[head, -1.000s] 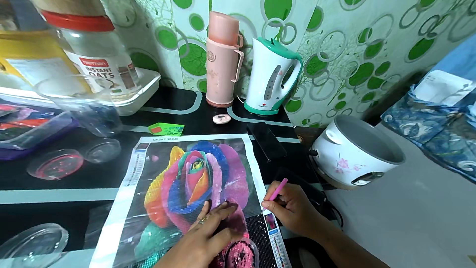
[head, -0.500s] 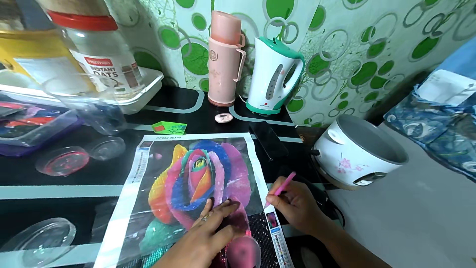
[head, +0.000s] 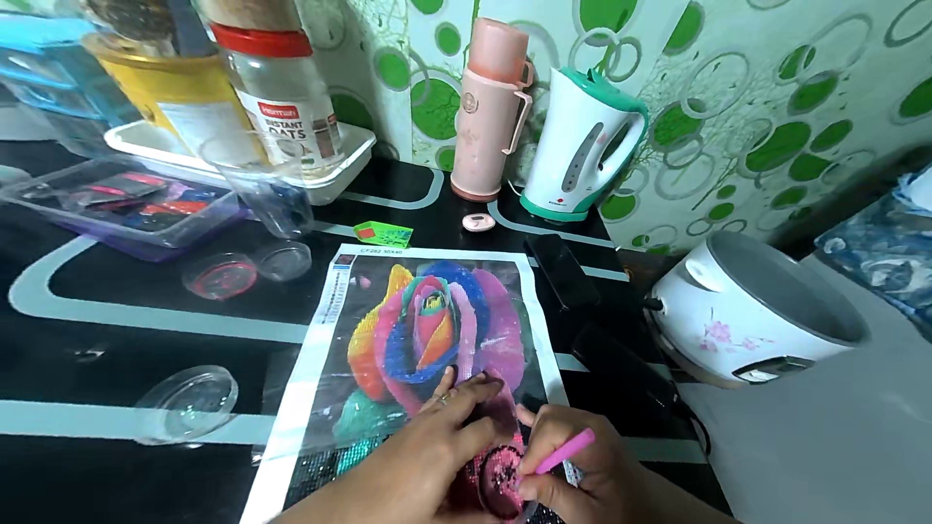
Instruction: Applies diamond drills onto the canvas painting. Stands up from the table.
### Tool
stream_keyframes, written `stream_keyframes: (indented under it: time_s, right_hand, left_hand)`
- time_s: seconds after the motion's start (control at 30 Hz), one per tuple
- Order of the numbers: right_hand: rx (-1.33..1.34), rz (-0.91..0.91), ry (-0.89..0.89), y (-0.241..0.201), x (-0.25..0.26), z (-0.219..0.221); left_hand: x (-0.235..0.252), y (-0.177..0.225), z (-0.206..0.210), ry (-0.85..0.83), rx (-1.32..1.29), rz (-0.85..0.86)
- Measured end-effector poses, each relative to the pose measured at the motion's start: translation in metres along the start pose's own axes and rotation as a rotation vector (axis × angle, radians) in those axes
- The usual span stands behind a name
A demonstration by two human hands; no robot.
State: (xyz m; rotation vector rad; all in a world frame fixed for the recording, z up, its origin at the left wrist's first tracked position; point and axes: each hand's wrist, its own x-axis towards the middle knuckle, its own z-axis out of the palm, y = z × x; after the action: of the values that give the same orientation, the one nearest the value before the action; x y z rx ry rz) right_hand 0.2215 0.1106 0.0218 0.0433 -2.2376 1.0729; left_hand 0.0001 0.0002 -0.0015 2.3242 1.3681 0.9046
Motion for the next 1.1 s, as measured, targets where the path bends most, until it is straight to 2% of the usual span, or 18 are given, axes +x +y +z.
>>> stream_keyframes:
  time_s: [0.83, 1.0, 1.1]
  right_hand:
    - [-0.110, -0.009, -0.046, 0.003, -0.001, 0.004]
    - [0.078, 0.093, 0.105, 0.001, 0.000, -0.017]
    - [0.054, 0.150, 0.196, 0.007, -0.001, -0.038]
  left_hand:
    - [0.001, -0.001, 0.001, -0.001, -0.006, 0.006]
    - [0.000, 0.000, 0.000, -0.010, -0.008, 0.004]
    - [0.000, -0.001, 0.001, -0.006, 0.001, 0.000]
